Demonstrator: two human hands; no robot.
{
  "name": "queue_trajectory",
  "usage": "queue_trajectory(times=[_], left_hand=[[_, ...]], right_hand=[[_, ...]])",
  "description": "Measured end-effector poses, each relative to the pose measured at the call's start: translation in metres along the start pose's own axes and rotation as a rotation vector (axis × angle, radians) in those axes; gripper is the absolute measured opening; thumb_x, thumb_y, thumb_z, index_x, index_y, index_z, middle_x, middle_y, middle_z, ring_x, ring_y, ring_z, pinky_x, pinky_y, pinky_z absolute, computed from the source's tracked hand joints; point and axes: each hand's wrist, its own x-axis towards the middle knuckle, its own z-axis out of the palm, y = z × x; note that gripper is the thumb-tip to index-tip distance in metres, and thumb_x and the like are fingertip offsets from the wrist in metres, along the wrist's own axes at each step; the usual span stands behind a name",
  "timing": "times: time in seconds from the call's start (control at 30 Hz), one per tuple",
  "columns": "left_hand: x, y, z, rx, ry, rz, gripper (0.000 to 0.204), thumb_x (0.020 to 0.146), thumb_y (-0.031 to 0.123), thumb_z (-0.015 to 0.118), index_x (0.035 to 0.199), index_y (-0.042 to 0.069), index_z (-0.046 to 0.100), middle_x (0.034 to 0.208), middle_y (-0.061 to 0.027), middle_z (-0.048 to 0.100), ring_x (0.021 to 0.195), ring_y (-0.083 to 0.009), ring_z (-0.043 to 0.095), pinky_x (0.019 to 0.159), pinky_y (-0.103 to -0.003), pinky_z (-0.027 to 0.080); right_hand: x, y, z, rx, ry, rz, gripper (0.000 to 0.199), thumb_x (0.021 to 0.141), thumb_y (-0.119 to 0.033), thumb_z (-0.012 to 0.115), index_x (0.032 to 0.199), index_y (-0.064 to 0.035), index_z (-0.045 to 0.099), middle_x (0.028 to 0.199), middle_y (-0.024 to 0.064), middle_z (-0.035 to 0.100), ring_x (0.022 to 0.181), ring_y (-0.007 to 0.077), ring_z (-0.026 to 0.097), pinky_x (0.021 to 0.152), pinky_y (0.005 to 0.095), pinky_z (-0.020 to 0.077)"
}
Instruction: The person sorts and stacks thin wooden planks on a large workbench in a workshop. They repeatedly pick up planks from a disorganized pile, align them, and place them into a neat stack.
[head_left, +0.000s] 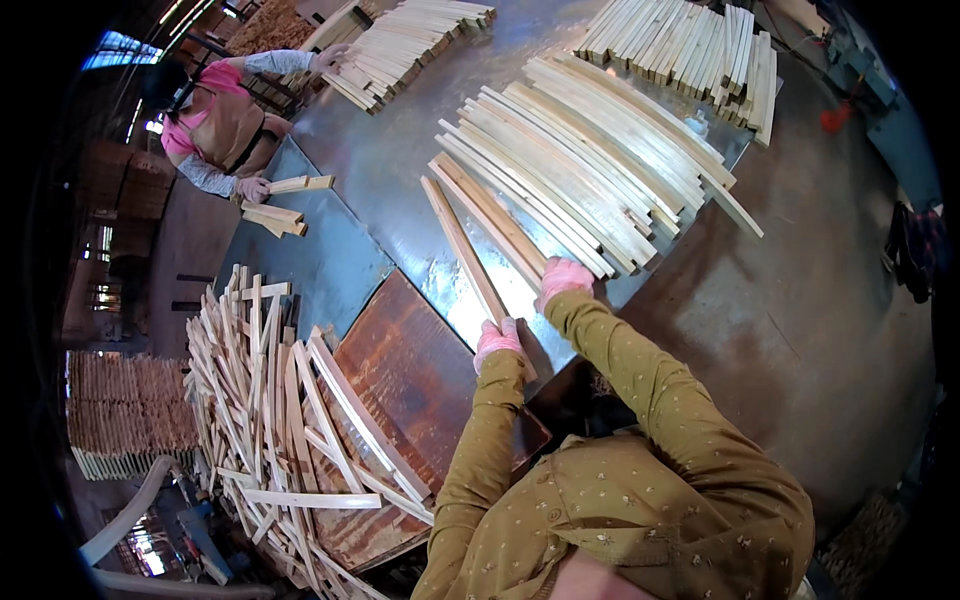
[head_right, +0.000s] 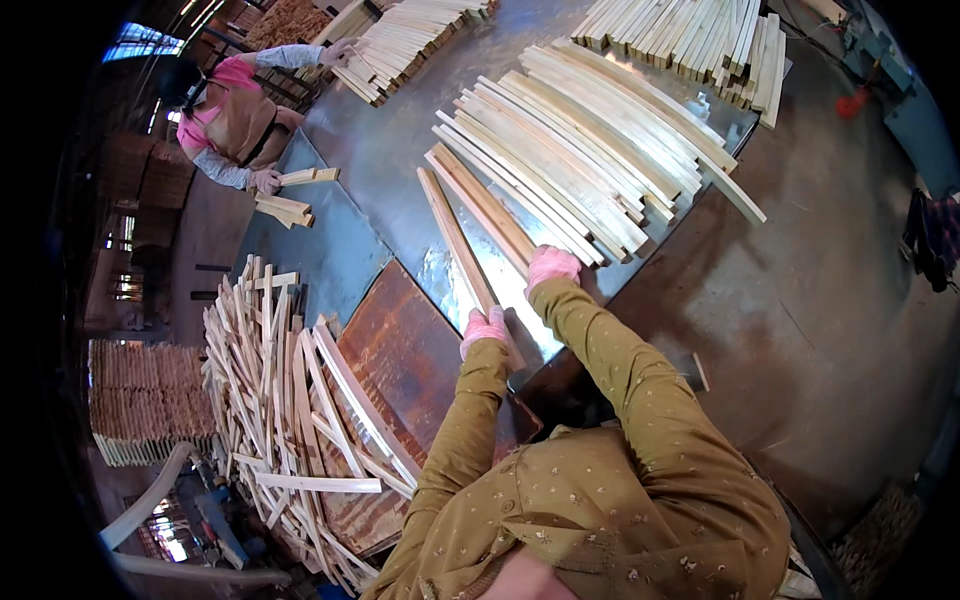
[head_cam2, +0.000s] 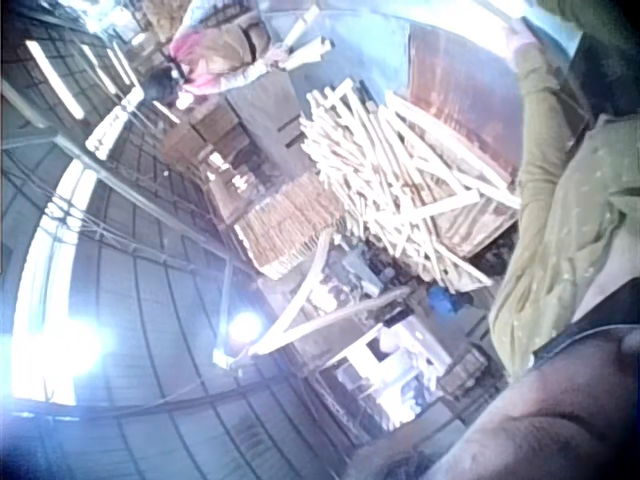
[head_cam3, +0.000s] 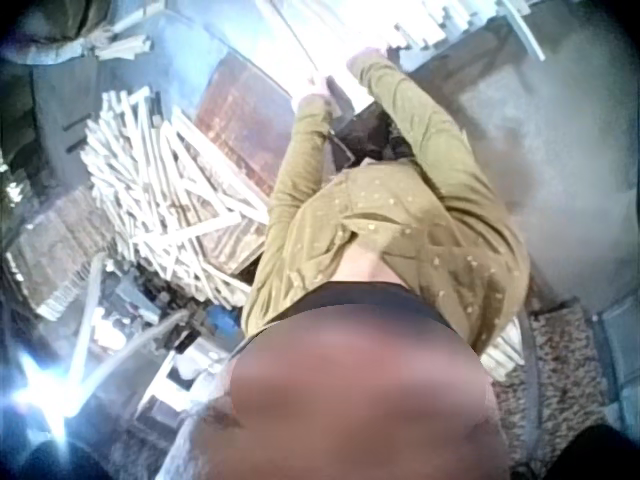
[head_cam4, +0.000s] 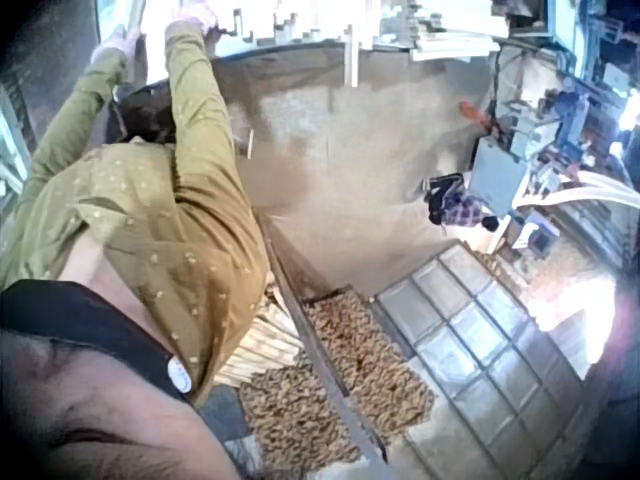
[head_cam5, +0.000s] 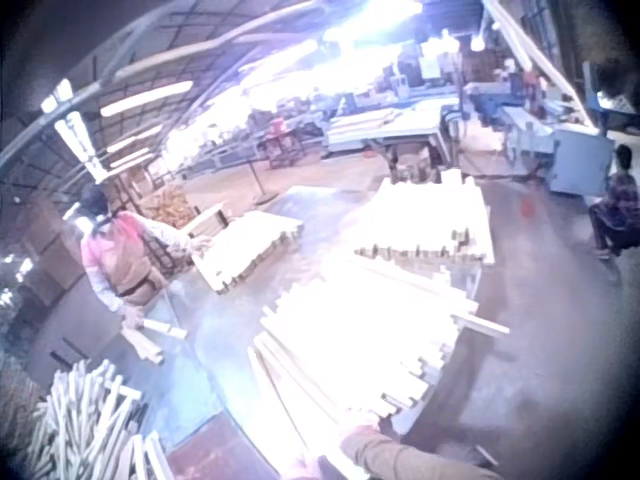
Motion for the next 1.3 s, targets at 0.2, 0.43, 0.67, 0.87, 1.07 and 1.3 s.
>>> queue_trajectory(times=[0.2, 0.43, 0.67, 0.87, 1.07, 1.3], left_hand=[[0.019, 0.01, 0.009, -0.049, -0.134, 0.055, 0.085, 0.089, 0.068, 0.037, 0.136, -0.003, 0.04, 0.124, -0.0286, 0.056, 0.114, -0.0425, 0.056, 0.097, -0.048, 0.043], [0.02, 0.034, -0.005, -0.126, -0.255, -0.074, 0.109, 0.075, 0.062, 0.061, 0.147, -0.005, 0.014, 0.128, -0.0291, 0.054, 0.118, -0.0382, 0.056, 0.099, -0.043, 0.043], [0.033, 0.059, -0.007, -0.041, -0.232, -0.001, 0.106, 0.076, 0.054, 0.063, 0.142, -0.012, 0.014, 0.122, -0.0298, 0.057, 0.112, -0.0413, 0.059, 0.099, -0.043, 0.044], [0.074, 0.073, 0.022, -0.125, -0.222, 0.256, 0.089, 0.084, 0.065, 0.051, 0.134, -0.006, 0.035, 0.115, -0.024, 0.062, 0.107, -0.0394, 0.061, 0.094, -0.041, 0.046], [0.098, 0.076, 0.067, -1.503, -0.269, -0.257, 0.095, 0.082, 0.084, 0.024, 0.118, 0.001, 0.052, 0.091, -0.0197, 0.064, 0.075, -0.0326, 0.06, 0.064, -0.043, 0.054], [0.083, 0.085, 0.058, -0.367, -0.028, 0.016, 0.072, 0.09, 0.05, 0.055, 0.142, 0.004, 0.036, 0.121, -0.0201, 0.058, 0.11, -0.0372, 0.056, 0.096, -0.042, 0.043]], right_hand=[[-0.057, -0.011, 0.024, 0.251, -0.061, -0.026, 0.059, 0.075, -0.031, 0.07, 0.122, -0.0037, 0.049, 0.121, 0.0197, 0.057, 0.113, 0.0352, 0.056, 0.095, 0.0431, 0.0464], [-0.029, 0.017, 0.001, 0.025, -0.479, -0.25, 0.059, 0.084, -0.04, 0.061, 0.132, -0.0093, 0.046, 0.136, 0.0201, 0.048, 0.119, 0.0332, 0.054, 0.096, 0.0423, 0.047], [0.031, 0.107, -0.089, -0.158, 0.382, -0.054, 0.062, 0.087, -0.042, 0.059, 0.137, -0.0105, 0.041, 0.135, 0.0162, 0.05, 0.118, 0.0341, 0.053, 0.096, 0.0418, 0.0458], [0.033, 0.081, -0.105, 0.129, -0.054, -0.21, 0.056, 0.088, -0.036, 0.06, 0.134, -0.0069, 0.047, 0.116, 0.0207, 0.06, 0.106, 0.0362, 0.058, 0.091, 0.0394, 0.0481], [0.003, 0.027, -0.062, 0.053, -0.404, -0.222, 0.044, 0.098, -0.036, 0.036, 0.129, -0.0082, 0.051, 0.11, 0.02, 0.065, 0.097, 0.0341, 0.064, 0.085, 0.0428, 0.0511], [0.063, 0.145, -0.168, 0.04, 0.002, -0.208, 0.03, 0.095, -0.028, 0.044, 0.109, -0.0057, 0.058, 0.103, 0.0146, 0.065, 0.096, 0.0283, 0.064, 0.084, 0.0402, 0.0531]])
